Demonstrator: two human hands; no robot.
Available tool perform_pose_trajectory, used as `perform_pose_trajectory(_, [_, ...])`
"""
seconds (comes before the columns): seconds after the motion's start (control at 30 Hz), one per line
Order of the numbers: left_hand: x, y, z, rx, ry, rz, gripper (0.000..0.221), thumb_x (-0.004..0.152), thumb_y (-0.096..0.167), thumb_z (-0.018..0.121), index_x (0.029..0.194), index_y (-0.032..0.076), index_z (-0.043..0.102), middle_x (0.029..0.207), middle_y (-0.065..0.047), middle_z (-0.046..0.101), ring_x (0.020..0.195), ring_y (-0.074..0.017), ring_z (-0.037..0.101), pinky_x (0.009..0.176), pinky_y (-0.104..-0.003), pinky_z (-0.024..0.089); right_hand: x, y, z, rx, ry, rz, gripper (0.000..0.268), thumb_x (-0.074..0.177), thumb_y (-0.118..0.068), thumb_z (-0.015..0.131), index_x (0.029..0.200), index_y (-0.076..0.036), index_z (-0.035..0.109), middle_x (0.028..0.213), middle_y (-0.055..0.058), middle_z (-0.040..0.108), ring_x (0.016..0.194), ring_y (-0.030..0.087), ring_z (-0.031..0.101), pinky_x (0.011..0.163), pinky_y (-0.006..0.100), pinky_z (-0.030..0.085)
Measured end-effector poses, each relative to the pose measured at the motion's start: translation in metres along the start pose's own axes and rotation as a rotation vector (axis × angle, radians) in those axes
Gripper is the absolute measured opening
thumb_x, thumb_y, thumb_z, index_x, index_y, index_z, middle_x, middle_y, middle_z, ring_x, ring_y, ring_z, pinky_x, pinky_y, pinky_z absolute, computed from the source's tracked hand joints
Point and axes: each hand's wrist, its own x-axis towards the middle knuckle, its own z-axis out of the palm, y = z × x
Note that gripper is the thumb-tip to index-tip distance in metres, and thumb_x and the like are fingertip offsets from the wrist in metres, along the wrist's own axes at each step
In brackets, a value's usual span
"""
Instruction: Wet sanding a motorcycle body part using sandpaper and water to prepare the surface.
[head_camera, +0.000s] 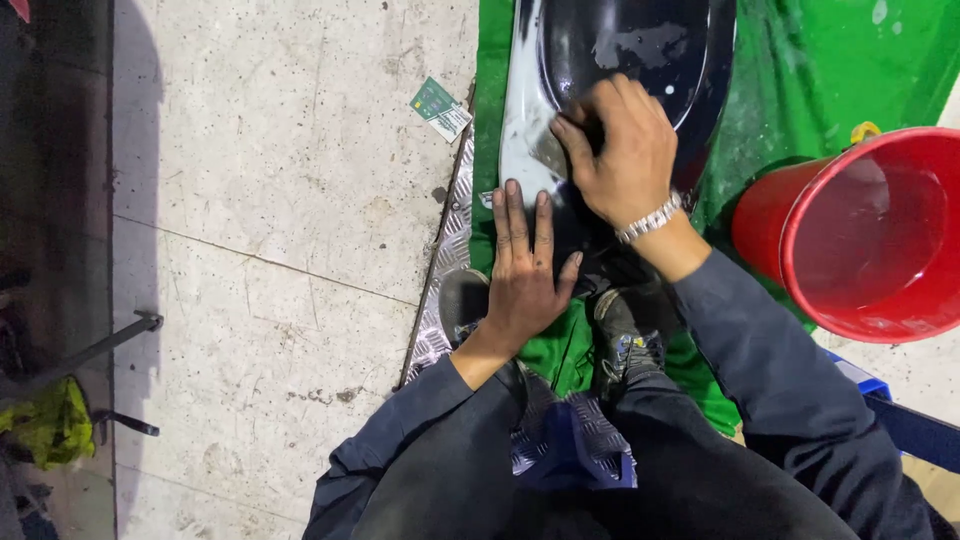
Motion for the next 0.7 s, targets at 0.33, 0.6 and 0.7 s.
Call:
perform_pose_trajectory(0.33, [0.0,-0.005,0.001,-0.023,-0.009,0.002,0.078,0.105,0.032,0.051,0.16,-0.008,0.014,0.163,-0.043,0.002,0.154,-0.0638,0.003,0.128,-0.065,0.025,0.007,0.001,0.01,-0.021,-0.036,0.014,0.028,0.091,-0.01,0.084,0.088,-0.005,0.057,0.086,0.008,0.054,0.076,0.026,0.051,0.073,0.037,0.045])
perform_pose_trajectory(0.6, [0.002,-0.008,0.013,0.138,0.149,0.054,0.075,0.104,0.035,0.055,0.161,-0.005,0.025,0.164,-0.041,0.013,0.154,-0.0563,0.013,0.117,-0.057,0.037,-0.026,0.023,0.002,0.106,-0.047,0.031,0.03,0.098,-0.016,0.084,0.091,-0.008,0.057,0.082,0.008,0.052,0.084,0.035,0.062,0.071,0.045,0.046])
perform_pose_trajectory(0.7, [0.001,-0.007,0.009,0.12,0.144,0.059,0.075,0.104,0.034,0.055,0.161,-0.006,0.025,0.163,-0.043,0.013,0.154,-0.0582,0.013,0.115,-0.06,0.038,-0.014,0.014,0.003,0.091,-0.059,0.035,0.031,0.096,-0.015,0.087,0.09,-0.008,0.057,0.083,0.008,0.053,0.083,0.036,0.062,0.072,0.045,0.046])
